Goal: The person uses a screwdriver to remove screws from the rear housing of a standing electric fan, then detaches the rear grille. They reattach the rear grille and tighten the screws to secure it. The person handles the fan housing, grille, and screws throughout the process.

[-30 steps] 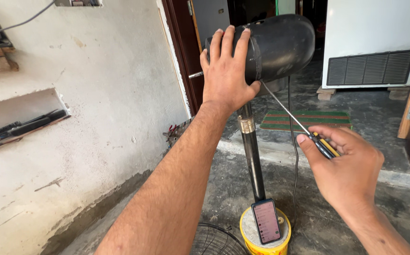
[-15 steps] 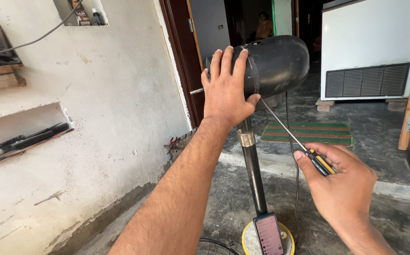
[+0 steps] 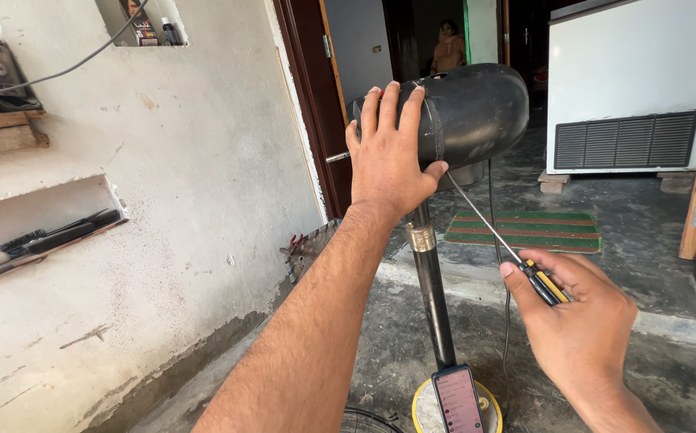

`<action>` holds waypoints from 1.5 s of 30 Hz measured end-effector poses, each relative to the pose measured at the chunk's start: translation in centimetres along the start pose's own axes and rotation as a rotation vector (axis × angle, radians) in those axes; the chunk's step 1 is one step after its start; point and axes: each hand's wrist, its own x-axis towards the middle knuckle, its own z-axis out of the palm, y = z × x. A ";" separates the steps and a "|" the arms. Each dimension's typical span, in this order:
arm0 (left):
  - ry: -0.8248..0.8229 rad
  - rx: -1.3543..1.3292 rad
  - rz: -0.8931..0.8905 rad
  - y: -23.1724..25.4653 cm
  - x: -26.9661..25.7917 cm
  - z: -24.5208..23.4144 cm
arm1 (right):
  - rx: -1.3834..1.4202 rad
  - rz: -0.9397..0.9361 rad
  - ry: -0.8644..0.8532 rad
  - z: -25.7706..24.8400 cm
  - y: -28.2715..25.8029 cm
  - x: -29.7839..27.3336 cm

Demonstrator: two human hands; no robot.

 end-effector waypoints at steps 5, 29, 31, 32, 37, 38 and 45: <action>0.006 0.005 0.003 0.0 0.0 0.1 | 0.031 0.037 0.006 0.5 0.2 -0.2; -0.078 0.116 0.024 -0.2 0.4 0.2 | 0.231 0.255 -0.024 1.9 0.0 -0.6; -0.058 0.119 0.030 -0.2 0.5 0.2 | 0.399 0.366 -0.061 2.2 0.1 -0.6; -0.048 0.119 0.034 -0.2 0.5 0.3 | 0.479 0.393 -0.073 2.3 0.2 -0.5; -0.038 0.122 0.050 -0.4 0.5 0.6 | 0.650 0.463 -0.088 2.8 1.1 -0.7; -0.038 0.124 0.054 -0.5 0.5 0.5 | 0.668 0.476 -0.085 2.9 1.2 -0.7; -0.024 0.117 0.061 -0.6 0.6 0.9 | 0.808 0.612 -0.099 2.8 1.4 -0.4</action>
